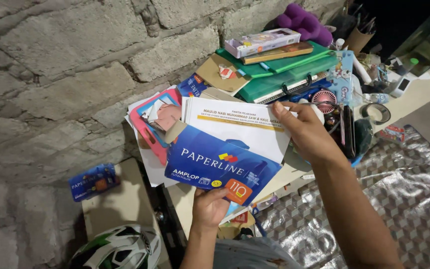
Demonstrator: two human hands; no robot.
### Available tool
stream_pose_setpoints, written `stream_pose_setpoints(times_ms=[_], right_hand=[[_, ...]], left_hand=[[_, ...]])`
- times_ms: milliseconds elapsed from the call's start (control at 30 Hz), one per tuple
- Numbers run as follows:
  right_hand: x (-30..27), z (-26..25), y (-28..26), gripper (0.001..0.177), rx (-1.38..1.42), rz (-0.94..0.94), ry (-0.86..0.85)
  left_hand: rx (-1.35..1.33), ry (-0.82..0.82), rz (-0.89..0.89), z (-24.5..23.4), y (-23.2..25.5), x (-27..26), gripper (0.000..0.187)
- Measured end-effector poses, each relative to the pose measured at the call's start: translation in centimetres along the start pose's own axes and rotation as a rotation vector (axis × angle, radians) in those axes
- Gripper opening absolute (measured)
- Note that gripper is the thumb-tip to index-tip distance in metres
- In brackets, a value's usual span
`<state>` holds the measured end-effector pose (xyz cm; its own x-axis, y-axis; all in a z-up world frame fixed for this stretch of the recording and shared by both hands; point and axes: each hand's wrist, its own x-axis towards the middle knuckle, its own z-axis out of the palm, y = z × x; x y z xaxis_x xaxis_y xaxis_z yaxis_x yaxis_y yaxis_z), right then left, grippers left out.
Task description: Organizing various stationery items, notebooks, and envelopes on a cluttered desk.
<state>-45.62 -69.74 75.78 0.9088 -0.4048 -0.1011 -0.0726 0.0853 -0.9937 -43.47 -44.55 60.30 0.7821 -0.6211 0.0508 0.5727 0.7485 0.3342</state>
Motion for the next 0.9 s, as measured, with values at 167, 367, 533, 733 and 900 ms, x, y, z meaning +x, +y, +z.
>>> stream_pose_setpoints(times_ms=[167, 367, 533, 733, 900], right_hand=[[-0.4, 0.1, 0.1, 0.047, 0.022, 0.019, 0.072], [-0.6, 0.3, 0.7, 0.054, -0.01, 0.011, 0.22], [-0.2, 0.2, 2.4, 0.056, 0.043, -0.11, 0.296], [0.0, 0.7, 2.3, 0.052, 0.066, -0.075, 0.362], [-0.2, 0.8, 1.9, 0.051, 0.129, -0.106, 0.277]], left_hand=[[0.008, 0.063, -0.03, 1.9, 0.5, -0.1, 0.059], [0.024, 0.039, -0.03, 0.5, -0.1, -0.1, 0.059], [-0.016, 0.032, -0.006, 2.3, 0.2, 0.4, 0.064], [-0.053, 0.044, -0.011, 1.0, -0.1, 0.5, 0.064], [-0.084, 0.073, -0.036, 1.3, 0.2, 0.4, 0.066]])
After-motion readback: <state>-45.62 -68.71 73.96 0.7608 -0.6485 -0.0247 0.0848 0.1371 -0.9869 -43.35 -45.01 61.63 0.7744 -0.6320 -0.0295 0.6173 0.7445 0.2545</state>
